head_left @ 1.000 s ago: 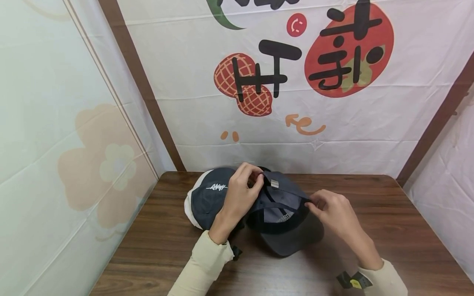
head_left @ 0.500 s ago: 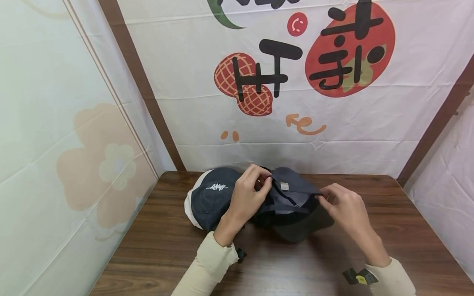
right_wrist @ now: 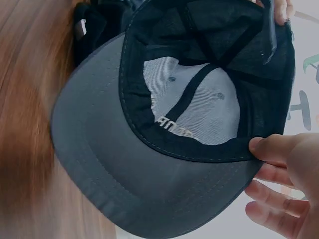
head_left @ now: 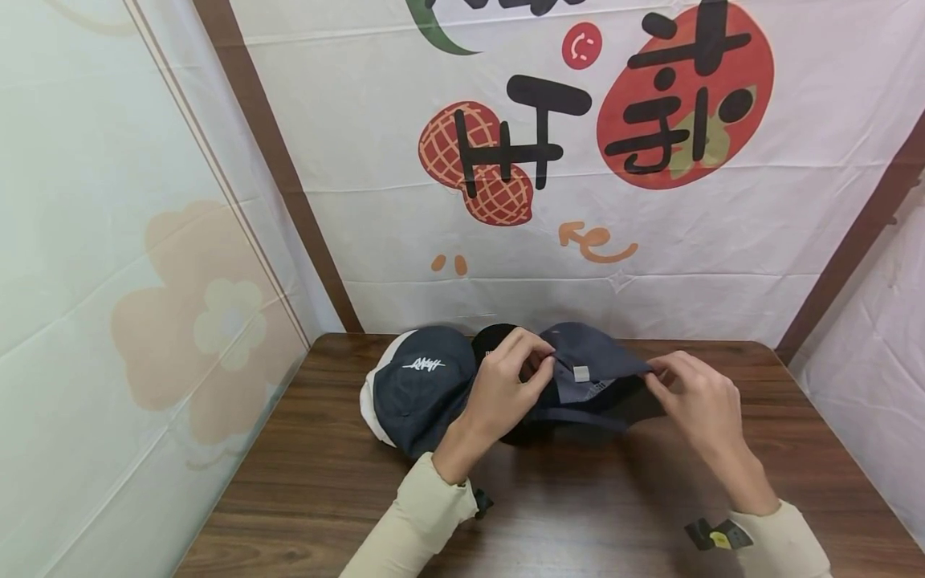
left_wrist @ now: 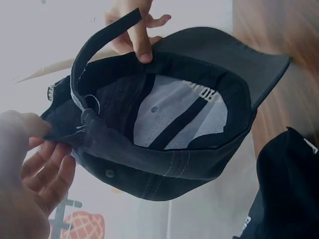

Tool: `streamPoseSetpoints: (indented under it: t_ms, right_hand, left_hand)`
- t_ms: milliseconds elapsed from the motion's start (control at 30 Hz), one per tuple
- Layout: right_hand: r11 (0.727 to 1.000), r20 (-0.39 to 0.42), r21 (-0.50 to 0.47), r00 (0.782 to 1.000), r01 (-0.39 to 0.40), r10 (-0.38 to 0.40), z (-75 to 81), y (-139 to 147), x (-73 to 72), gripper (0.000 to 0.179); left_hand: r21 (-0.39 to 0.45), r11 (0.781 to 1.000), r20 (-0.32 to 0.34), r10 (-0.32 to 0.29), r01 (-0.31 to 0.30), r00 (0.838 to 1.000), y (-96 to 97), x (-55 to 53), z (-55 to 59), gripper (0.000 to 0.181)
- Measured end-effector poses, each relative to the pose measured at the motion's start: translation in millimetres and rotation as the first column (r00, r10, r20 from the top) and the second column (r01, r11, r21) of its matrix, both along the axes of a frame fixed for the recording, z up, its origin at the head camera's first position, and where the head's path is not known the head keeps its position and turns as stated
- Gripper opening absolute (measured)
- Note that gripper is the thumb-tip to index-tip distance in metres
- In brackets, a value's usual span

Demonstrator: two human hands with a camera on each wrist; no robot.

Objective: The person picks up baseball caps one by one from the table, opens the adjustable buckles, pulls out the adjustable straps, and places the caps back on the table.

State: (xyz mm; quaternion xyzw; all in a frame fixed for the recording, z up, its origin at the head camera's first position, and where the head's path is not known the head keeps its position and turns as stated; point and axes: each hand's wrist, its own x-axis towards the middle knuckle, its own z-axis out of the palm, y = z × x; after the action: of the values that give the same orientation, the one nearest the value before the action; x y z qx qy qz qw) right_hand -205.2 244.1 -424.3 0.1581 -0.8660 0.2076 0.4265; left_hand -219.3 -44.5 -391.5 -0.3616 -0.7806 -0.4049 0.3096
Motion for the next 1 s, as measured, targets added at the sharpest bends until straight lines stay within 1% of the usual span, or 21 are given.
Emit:
streamPoseSetpoints:
  t_ms: [300, 533, 667, 833, 1000]
  right_hand:
    - [0.999, -0.068, -0.010, 0.997, 0.037, -0.038, -3.0, 14.7, -4.5, 0.025]
    - [0.995, -0.072, -0.075, 0.995, 0.069, -0.074, -8.0, 26.9, -7.4, 0.019]
    - [0.992, -0.077, -0.080, 0.992, 0.097, -0.103, -10.2, 32.9, -9.6, 0.017]
    - [0.987, -0.080, -0.088, 0.987, 0.134, -0.142, -12.6, 40.2, -10.8, 0.018]
    - [0.978, -0.086, -0.127, 0.980, 0.167, -0.179, -15.3, 47.1, -10.2, 0.019]
  left_hand:
    - [-0.053, 0.998, -0.005, -0.025, 0.025, 1.000, 14.0, 0.6, -2.0, 0.006]
    - [-0.092, 0.994, -0.020, -0.055, 0.053, 0.998, 29.1, -3.1, -4.5, 0.007]
    - [-0.101, 0.993, -0.023, -0.067, 0.065, 0.997, 37.0, -4.8, -5.4, 0.007]
    - [-0.110, 0.990, -0.010, -0.084, 0.082, 0.996, 45.7, -5.7, -8.1, 0.007]
    - [-0.134, 0.986, -0.011, -0.100, 0.098, 0.995, 54.1, -5.9, -12.9, 0.007]
